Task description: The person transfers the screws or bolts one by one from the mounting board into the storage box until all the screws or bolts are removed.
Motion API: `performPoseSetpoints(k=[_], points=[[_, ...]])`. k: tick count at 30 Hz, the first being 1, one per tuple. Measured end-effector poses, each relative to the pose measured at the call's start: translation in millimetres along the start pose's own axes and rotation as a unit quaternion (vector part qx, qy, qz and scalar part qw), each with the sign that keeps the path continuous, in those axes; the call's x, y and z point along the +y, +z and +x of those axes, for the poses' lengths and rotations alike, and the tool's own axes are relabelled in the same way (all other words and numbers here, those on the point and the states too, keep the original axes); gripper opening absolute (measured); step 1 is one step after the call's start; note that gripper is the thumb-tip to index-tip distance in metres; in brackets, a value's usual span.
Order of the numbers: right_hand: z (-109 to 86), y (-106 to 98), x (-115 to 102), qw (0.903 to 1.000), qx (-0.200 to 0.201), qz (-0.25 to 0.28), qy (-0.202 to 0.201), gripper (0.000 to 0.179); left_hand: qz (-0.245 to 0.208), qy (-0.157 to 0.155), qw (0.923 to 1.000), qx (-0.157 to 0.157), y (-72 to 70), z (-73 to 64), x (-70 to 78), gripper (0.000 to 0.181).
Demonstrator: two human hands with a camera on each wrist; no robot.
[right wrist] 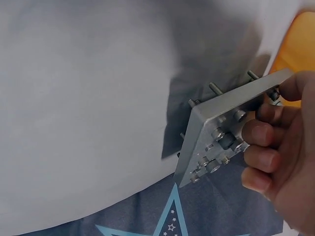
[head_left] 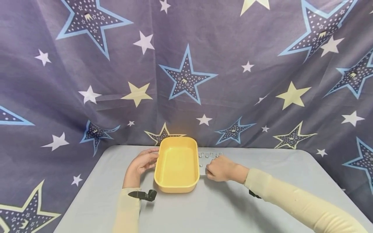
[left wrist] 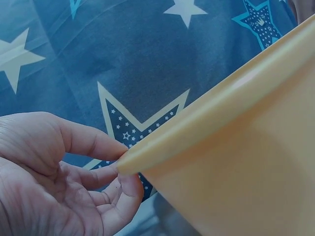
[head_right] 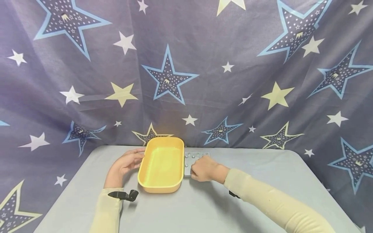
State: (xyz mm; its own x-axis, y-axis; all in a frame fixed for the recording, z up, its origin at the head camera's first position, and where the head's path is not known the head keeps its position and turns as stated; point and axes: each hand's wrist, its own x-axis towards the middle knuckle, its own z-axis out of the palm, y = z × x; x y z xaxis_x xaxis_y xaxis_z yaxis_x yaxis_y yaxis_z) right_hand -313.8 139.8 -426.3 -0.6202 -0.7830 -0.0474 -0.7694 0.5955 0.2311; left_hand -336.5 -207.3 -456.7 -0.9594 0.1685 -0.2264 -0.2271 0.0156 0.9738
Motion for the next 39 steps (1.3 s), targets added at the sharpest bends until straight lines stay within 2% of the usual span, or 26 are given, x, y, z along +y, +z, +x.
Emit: performPoseSetpoints(k=[9, 19, 28, 34, 39], points=[[1.5, -0.3, -0.1, 0.9999, 0.005, -0.01, -0.003, 0.029, 0.007, -0.024, 0.9994, 0.024, 4.2, 4.2, 1.3, 0.058], [3.9, -1.6, -2.4, 0.9996, 0.007, -0.017, -0.02, 0.018, 0.013, -0.025, 0.9992, 0.027, 3.7, 2.8, 1.8, 0.057], [7.7, -1.2, -5.6, 0.9995, -0.022, -0.019, -0.01, 0.015, 0.006, -0.023, 0.9994, 0.024, 2.2, 3.1, 0.9, 0.057], [9.7, -4.0, -8.4, 0.9981, -0.056, 0.019, 0.014, 0.012, -0.001, -0.024, 0.9995, 0.021, 2.4, 2.6, -0.8, 0.057], [10.6, -5.9, -8.8, 0.9968, -0.066, 0.034, 0.03, 0.013, -0.007, -0.024, 0.9995, 0.019, 3.0, 4.0, -0.6, 0.057]])
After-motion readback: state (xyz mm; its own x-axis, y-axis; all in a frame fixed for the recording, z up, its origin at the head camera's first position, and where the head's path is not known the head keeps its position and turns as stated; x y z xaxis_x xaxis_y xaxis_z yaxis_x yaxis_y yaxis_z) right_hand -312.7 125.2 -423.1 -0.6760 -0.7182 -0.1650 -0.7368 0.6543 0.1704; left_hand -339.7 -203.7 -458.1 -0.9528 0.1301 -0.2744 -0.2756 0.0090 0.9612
